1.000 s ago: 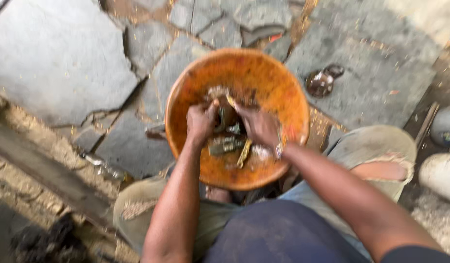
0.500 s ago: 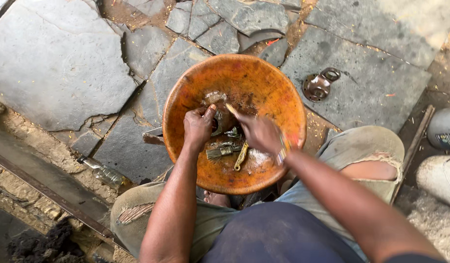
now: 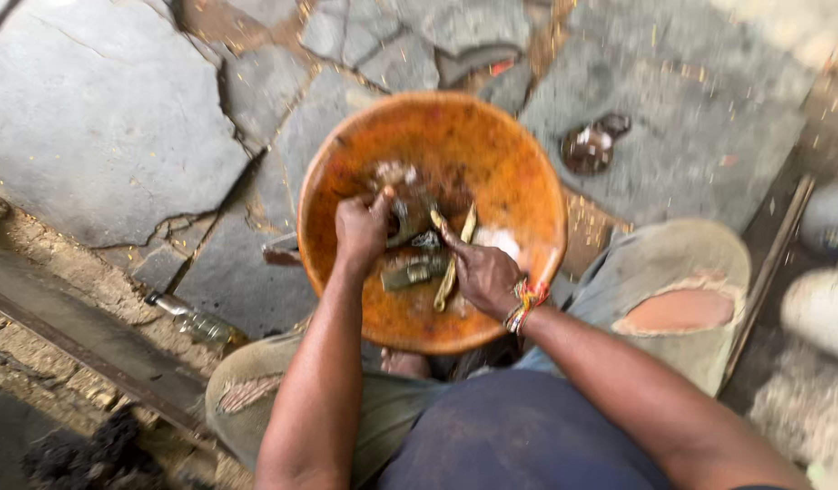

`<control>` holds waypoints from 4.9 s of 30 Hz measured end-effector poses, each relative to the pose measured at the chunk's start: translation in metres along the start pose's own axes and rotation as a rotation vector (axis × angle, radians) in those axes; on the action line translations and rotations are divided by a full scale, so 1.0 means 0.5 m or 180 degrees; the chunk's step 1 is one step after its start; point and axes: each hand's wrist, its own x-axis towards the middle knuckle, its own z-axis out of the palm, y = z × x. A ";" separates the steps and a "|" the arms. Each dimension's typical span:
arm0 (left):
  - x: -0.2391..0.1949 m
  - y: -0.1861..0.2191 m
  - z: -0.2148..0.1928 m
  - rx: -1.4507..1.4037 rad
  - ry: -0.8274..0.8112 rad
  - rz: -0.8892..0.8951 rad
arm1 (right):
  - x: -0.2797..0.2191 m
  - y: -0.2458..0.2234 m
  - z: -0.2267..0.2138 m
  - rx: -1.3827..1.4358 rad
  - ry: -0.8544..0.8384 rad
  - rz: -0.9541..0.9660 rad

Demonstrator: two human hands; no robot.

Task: The person scrubs a metal part in a bowl using a brush and liquid, then pours more liquid from a bottle onto the part. Finally, the person wipes the metal part dry with a cloth.

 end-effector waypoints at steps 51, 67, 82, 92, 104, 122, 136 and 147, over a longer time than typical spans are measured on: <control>-0.060 -0.051 0.001 -0.2869 -0.0702 -0.0957 | 0.088 -0.118 -0.078 0.0296 -0.0747 -0.0198; -0.053 -0.091 -0.027 -0.3672 -0.1525 -0.0606 | 0.027 -0.111 -0.088 0.0167 -0.0641 -0.1060; -0.063 -0.035 -0.029 -0.3414 -0.1133 -0.0723 | 0.089 -0.075 -0.191 -0.0953 -0.0959 -0.0911; -0.085 -0.057 0.020 -0.2888 -0.0645 -0.0556 | 0.181 -0.162 -0.149 -0.1811 -0.1725 -0.1703; -0.092 -0.075 0.047 -0.2894 -0.0828 -0.0514 | 0.127 -0.106 -0.167 -0.1385 -0.1344 -0.1671; -0.073 -0.065 0.025 -0.2787 -0.0458 -0.0433 | 0.041 -0.127 -0.177 0.0484 -0.1747 -0.0158; -0.078 -0.032 0.043 -0.0314 0.0377 0.0555 | 0.076 -0.065 -0.050 0.0105 -0.1278 0.1116; -0.138 0.054 0.016 0.2267 -0.0136 0.1065 | 0.041 -0.014 -0.092 0.0080 -0.1132 0.0549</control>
